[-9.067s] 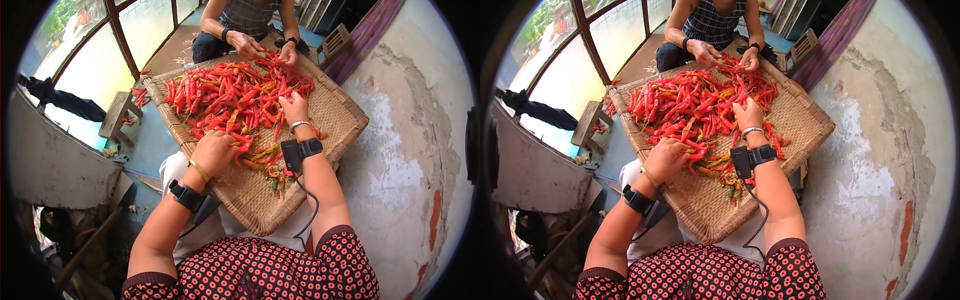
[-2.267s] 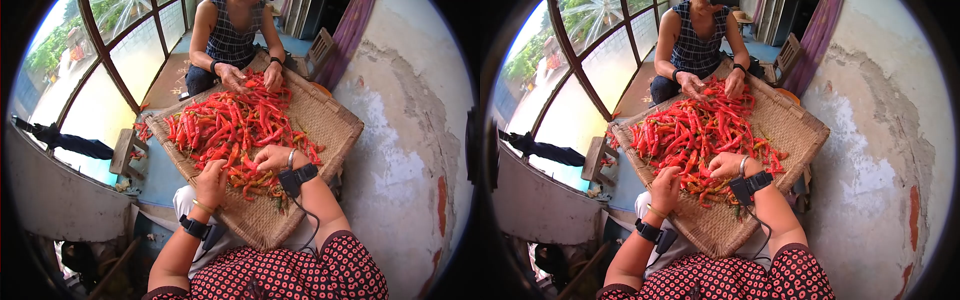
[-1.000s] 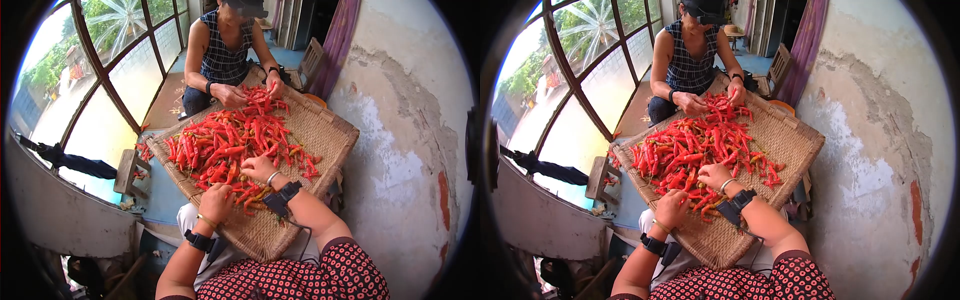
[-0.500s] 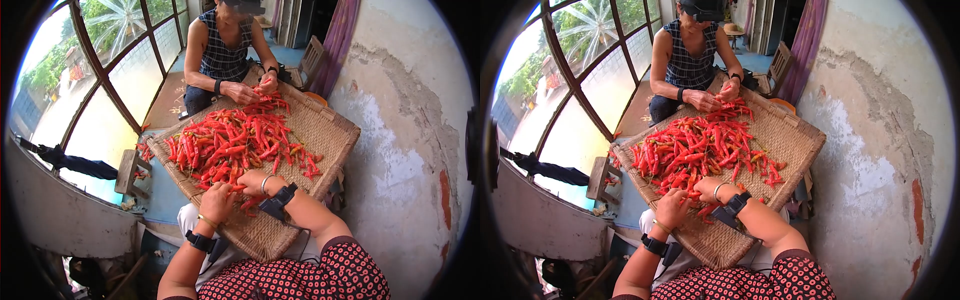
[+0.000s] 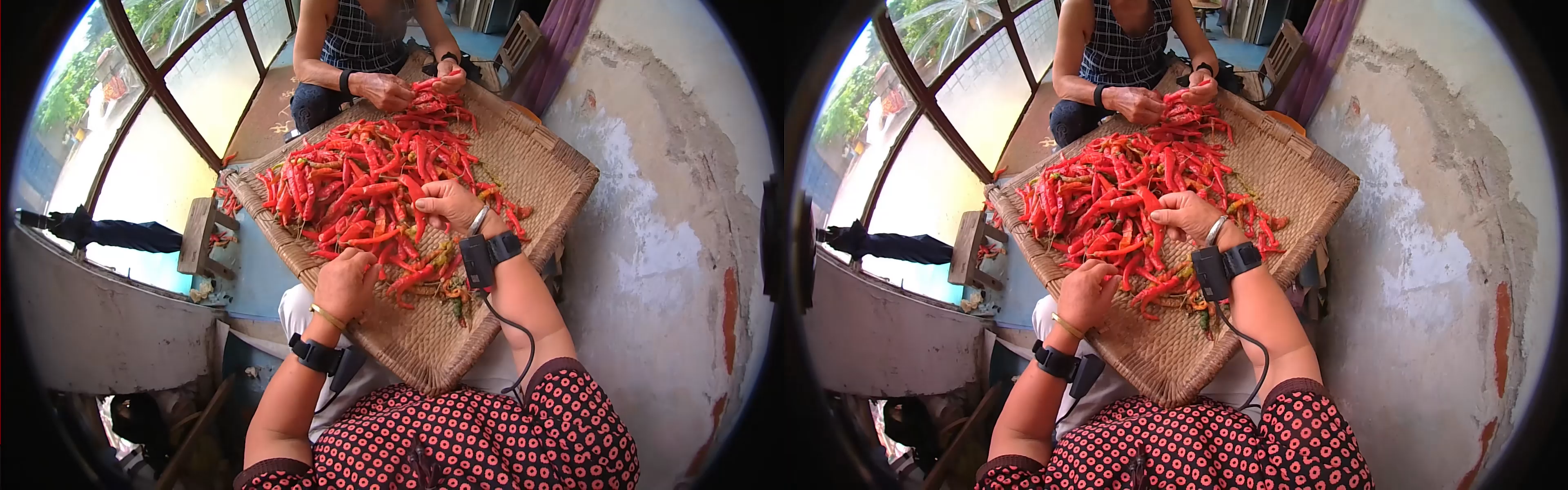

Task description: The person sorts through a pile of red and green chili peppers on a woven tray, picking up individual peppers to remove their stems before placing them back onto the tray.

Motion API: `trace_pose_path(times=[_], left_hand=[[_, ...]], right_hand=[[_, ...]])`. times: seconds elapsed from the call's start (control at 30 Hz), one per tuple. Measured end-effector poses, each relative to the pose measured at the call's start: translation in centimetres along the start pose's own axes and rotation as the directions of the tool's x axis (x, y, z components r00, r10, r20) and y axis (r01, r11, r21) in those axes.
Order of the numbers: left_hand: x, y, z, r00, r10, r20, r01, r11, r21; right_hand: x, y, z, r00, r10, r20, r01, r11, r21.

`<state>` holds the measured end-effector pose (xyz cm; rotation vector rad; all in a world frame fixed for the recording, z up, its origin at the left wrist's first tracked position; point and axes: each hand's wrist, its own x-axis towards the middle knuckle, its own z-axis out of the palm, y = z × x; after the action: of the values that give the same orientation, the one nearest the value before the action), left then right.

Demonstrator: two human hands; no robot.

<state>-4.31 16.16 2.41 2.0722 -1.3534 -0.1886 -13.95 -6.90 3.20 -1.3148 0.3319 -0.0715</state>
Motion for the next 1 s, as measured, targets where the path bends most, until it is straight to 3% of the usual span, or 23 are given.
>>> trace_pose_path(times=[0.03, 0.1, 0.17, 0.2, 0.23, 0.27, 0.3, 0.37, 0.43, 0.5, 0.57, 0.63, 0.7, 0.77, 0.83, 0.87, 0.9, 0.97, 1.0], left_hand=[[0.0, 0.0, 0.0, 1.0, -0.001, 0.004, 0.001, 1.0, 0.0], [0.1, 0.1, -0.1, 1.0, -0.001, 0.015, 0.0, 1.0, 0.005], [0.1, 0.0, 0.0, 1.0, 0.003, 0.019, -0.003, 1.0, 0.008], [0.2, 0.0, -0.1, 1.0, 0.008, 0.024, -0.008, 1.0, 0.012], [0.2, 0.0, -0.1, 1.0, 0.008, 0.028, -0.008, 1.0, 0.013], [0.2, -0.1, 0.0, 0.999, 0.011, 0.031, -0.011, 1.0, 0.016], [0.2, -0.1, 0.0, 0.999, 0.014, 0.032, -0.015, 1.0, 0.018], [0.1, 0.0, 0.1, 1.0, 0.011, 0.023, -0.011, 1.0, 0.014], [0.2, 0.0, 0.1, 1.0, 0.012, 0.014, -0.012, 1.0, 0.01], [0.1, 0.1, 0.1, 0.999, 0.021, 0.025, -0.022, 1.0, 0.015], [0.1, 0.1, 0.2, 1.0, 0.023, 0.021, -0.023, 1.0, 0.014], [0.0, 0.0, 0.2, 1.0, 0.022, 0.007, -0.022, 1.0, 0.014], [0.0, -0.1, 0.2, 0.999, 0.014, 0.031, -0.015, 0.999, 0.031], [0.0, -0.2, 0.2, 0.999, 0.014, 0.031, -0.015, 1.0, 0.027], [0.0, -0.2, 0.2, 0.999, 0.017, 0.031, -0.017, 1.0, 0.022], [0.0, -0.2, 0.2, 0.999, 0.018, 0.043, -0.02, 0.999, 0.035], [0.1, -0.2, 0.1, 0.998, 0.022, 0.055, -0.025, 0.999, 0.049], [0.1, -0.3, 0.1, 0.998, 0.028, 0.052, -0.03, 0.999, 0.037], [0.1, -0.3, 0.2, 0.998, 0.033, 0.048, -0.034, 0.999, 0.023]], right_hand=[[0.1, -0.1, -0.4, 0.997, -0.051, -0.065, 0.054, 0.998, 0.034], [0.5, 0.1, -0.9, 0.929, -0.137, -0.343, 0.257, 0.907, 0.334], [1.0, 0.2, -1.6, 0.836, 0.002, -0.549, 0.237, 0.9, 0.365], [1.1, 0.7, -1.7, 0.835, 0.004, -0.55, 0.238, 0.899, 0.368], [1.4, 1.3, -1.7, 0.831, -0.022, -0.556, 0.114, 0.985, 0.133], [1.5, 1.9, -1.7, 0.831, -0.047, -0.554, -0.02, 0.993, -0.114], [1.0, 1.0, -0.6, 0.898, -0.038, -0.439, -0.123, 0.935, -0.332], [1.8, 2.6, -0.3, 0.972, -0.155, -0.178, -0.067, 0.54, -0.839], [1.6, 3.3, 1.2, 0.996, -0.091, -0.023, -0.008, 0.155, -0.988], [1.6, 3.7, 2.1, 0.999, -0.025, -0.047, -0.043, 0.132, -0.99], [2.0, 4.4, 2.2, 0.986, 0.042, -0.163, -0.16, -0.073, -0.984], [2.2, 3.8, 2.0, 0.982, 0.098, -0.163, -0.156, -0.076, -0.985], [1.4, 2.7, 1.6, 0.953, 0.212, -0.214, -0.216, -0.013, -0.976], [0.7, 1.5, 0.5, 0.957, 0.256, -0.136, -0.151, 0.039, -0.988], [0.1, 0.7, -1.0, 0.988, 0.141, 0.058, -0.009, 0.433, -0.901], [-0.3, 0.3, -1.5, 0.968, 0.251, -0.008, -0.198, 0.744, -0.638], [-0.5, 0.0, -2.1, 0.979, 0.201, 0.026, -0.164, 0.863, -0.477], [-0.6, -0.3, -2.5, 0.996, -0.035, -0.088, 0.012, 0.969, -0.245], [-0.4, -0.5, -1.8, 0.951, -0.134, -0.278, 0.119, 0.99, -0.071]])
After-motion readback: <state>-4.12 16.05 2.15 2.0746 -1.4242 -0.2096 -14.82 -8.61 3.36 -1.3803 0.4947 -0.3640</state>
